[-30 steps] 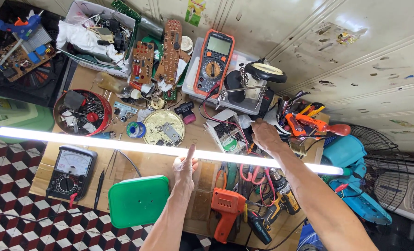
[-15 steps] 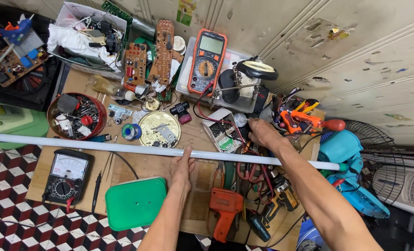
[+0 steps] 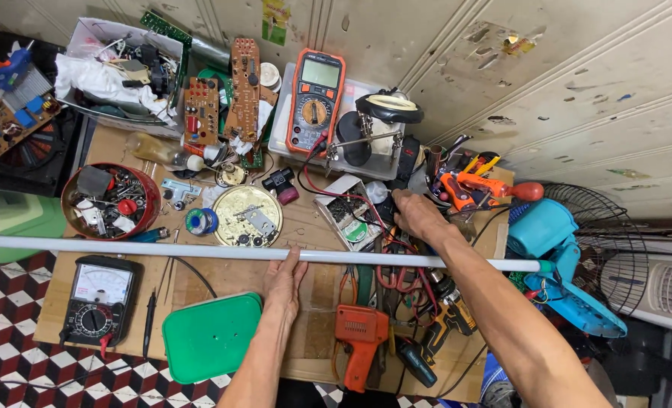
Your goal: Repairing or testing a fluorescent tube light fixture on a workbench.
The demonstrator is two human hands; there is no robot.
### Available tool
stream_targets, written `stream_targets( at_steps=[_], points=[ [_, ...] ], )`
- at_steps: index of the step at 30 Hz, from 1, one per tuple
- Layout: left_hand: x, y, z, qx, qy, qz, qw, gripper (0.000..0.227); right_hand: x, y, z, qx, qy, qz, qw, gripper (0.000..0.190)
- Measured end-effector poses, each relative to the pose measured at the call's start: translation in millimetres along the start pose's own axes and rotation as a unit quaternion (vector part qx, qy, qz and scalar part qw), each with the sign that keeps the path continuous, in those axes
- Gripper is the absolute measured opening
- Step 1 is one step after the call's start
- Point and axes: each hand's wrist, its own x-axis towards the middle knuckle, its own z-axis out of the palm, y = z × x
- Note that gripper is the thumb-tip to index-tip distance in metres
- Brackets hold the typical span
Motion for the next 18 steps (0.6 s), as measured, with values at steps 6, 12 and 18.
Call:
stream_targets(
  at_steps=[6,12,18],
  points=[
    [-15.2,11.7,-0.2,-0.041,-0.043,0.004,0.998,0.055,0.0,-3.6,-4.5,0.015,-0.007,-0.003,1.000,0.030],
    [-12.6,11.9,-5.3,-0.048,-0.053,-0.013,0.997,0.070,-0.4,-8.0,-7.1,0.015,-0.022,0.007,1.000,0.030],
    [-14.9,12.2,-9.7,-0.044,-0.082,-0.006,0.996,0.066,8.1,-1.3,7.5,-0.016,0.002,-0.004,1.000,0.025]
  ],
)
